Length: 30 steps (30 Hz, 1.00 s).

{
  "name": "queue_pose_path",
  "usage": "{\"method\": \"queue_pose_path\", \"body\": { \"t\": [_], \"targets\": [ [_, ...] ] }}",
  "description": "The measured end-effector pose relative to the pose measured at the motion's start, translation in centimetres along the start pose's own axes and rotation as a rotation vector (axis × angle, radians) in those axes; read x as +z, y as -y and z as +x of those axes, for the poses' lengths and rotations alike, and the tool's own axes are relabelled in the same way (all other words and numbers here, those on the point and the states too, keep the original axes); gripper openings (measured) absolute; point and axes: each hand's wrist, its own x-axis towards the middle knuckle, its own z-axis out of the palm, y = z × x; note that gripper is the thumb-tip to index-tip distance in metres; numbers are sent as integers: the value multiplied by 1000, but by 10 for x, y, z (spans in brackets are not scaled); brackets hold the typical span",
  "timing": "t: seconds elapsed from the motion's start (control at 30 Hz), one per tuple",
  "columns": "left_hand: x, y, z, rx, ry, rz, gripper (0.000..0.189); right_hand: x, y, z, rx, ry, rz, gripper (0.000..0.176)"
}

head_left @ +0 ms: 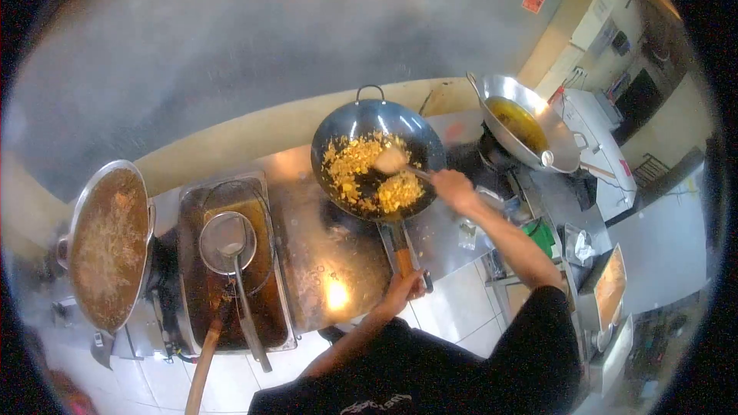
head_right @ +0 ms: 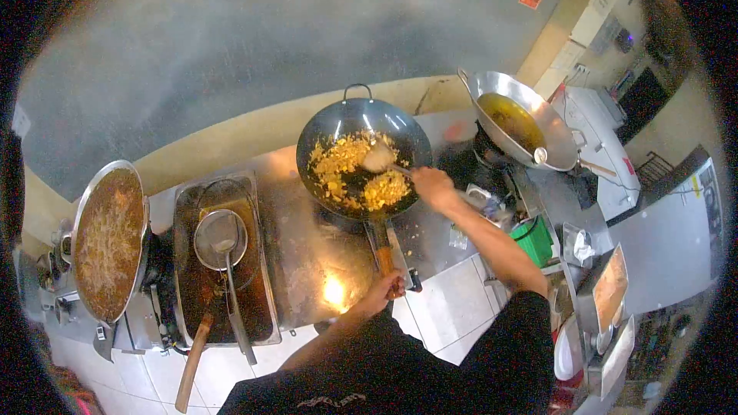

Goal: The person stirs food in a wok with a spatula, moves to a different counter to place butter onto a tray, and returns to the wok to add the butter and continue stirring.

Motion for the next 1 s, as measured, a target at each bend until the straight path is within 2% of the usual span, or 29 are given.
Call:
{"method": "queue_pose_path", "body": {
  "t": [0.07,0.1,0.2,0.27,0.33,0.37,0.4,0.47,0.5,0.57,0.63,0.7,0.77,0.8,0.87,0.93,1.0],
  "targets": [
    [7,-11,-14,-13,-31,59,23,30,24,18,95,1,86,27],
    [6,-14,-12,-23,-11,42,23,37,27,9,-14,-23,99,26],
    [-3,-12,-4,-17,-4,-6,23,-20,9,-28,-24,54,58,25],
    [-1,1,-7,-33,-13,-36,23,19,-10,-2,-4,22,10,26],
    [2,-2,-4,51,-47,22,20,29,11,22,115,-22,-8,24],
    [0,-2,-1,6,-52,21,18,31,15,22,24,-23,102,23],
    [1,-4,0,20,-54,21,18,24,4,24,13,-32,99,23],
    [3,-3,0,1,-45,-11,18,-8,-19,10,-82,74,25,24],
    [2,1,5,-2,-53,-17,18,-31,-21,14,-31,103,-32,24],
    [-3,17,18,-10,-93,-4,20,1,-36,50,-62,-105,-25,21],
    [4,13,12,-2,-98,33,21,-14,-50,73,-135,-114,-144,20],
    [0,8,15,-7,-98,60,22,-76,-71,76,-226,-81,-327,19],
    [7,-3,7,19,-133,58,23,-124,-91,83,-135,-33,-537,18],
    [14,-7,-1,42,-164,66,24,-125,-101,94,-152,-27,-539,18],
    [12,-14,-1,64,-169,130,26,-129,-113,115,-273,-143,-607,16],
    [5,-5,-2,32,-229,146,26,-107,-95,134,-272,-73,-644,15],
    [-5,-4,-4,2,-150,37,27,-72,-89,159,-458,-160,-489,13]
  ]
}}
